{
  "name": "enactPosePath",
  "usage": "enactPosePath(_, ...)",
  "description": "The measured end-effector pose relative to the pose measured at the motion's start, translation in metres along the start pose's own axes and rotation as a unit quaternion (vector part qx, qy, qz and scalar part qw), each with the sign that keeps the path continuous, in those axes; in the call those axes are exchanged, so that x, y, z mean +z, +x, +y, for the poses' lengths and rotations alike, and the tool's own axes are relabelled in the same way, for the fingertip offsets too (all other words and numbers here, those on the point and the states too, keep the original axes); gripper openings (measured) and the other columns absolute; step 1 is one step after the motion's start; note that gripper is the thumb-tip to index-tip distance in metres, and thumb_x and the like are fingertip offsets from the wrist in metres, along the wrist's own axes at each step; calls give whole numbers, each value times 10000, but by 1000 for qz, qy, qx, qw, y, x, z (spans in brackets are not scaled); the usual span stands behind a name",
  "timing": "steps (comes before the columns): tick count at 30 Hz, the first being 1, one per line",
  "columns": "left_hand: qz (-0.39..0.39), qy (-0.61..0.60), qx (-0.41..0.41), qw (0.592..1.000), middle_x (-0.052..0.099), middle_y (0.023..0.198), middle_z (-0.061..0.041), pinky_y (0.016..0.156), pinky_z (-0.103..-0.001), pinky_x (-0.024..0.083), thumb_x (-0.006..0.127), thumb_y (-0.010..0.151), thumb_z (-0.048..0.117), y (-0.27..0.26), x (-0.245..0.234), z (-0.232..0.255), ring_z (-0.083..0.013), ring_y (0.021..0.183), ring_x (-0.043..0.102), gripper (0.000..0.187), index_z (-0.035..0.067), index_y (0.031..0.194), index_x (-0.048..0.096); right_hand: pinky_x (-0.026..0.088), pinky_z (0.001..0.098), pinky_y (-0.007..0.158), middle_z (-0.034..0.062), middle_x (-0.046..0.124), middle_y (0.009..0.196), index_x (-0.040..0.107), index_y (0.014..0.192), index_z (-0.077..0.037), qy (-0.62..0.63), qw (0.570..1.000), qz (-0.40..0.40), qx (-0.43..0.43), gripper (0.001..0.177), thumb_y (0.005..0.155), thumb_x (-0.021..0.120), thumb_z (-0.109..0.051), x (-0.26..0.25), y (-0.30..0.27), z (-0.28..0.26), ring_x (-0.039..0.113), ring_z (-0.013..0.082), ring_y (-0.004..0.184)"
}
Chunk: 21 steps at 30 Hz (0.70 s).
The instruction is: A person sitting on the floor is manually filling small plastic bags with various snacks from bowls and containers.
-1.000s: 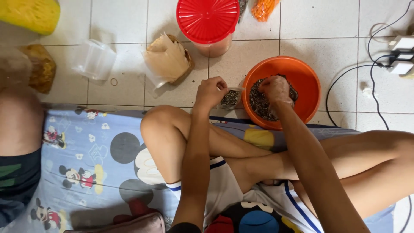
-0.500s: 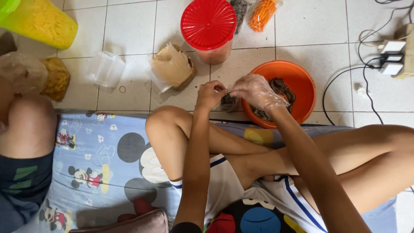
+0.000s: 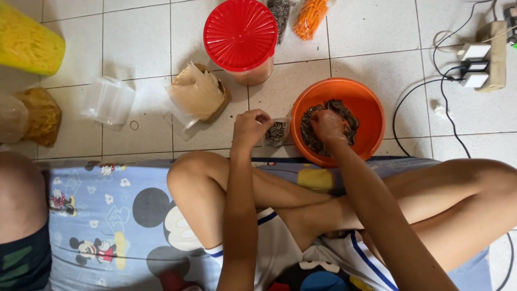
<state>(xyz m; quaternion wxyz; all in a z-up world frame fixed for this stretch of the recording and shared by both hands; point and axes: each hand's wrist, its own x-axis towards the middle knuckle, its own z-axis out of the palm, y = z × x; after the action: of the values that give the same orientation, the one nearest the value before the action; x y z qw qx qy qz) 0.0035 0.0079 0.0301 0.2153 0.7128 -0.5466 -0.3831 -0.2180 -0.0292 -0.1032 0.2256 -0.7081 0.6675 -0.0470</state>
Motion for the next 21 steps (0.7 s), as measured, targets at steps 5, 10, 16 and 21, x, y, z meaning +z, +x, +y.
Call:
enactPosePath(5,-30,28,-33,999,676,734,-55,693,-384,539,686,689,219,8,-2,5,-278,773,665,114,147,774,708,517,423,732,80,661,815,697,935,-180,-64,996,-21,-53,176,811,592,-247,19,23,8,636,281,841)
enactPosePath(10,-50,45,-48,997,679,710,-46,714,-392,533,677,670,241,15,-1,8,-288,764,665,128,152,756,708,513,400,673,45,646,733,691,881,-166,-83,993,-9,-78,147,838,573,-242,19,23,8,632,246,765)
enactPosePath(16,-42,48,-52,997,677,693,-28,716,-376,531,679,652,270,18,3,2,-262,746,667,147,166,753,706,472,410,702,26,602,667,672,771,-153,-131,988,-15,-77,192,834,555,-291,21,25,4,598,242,738)
enactPosePath(21,-12,17,-35,999,681,717,-71,654,-364,546,696,660,215,9,2,2,-267,722,679,159,125,790,708,509,375,611,14,612,641,691,796,-224,-3,985,162,-61,100,780,619,-290,12,47,-8,621,245,667)
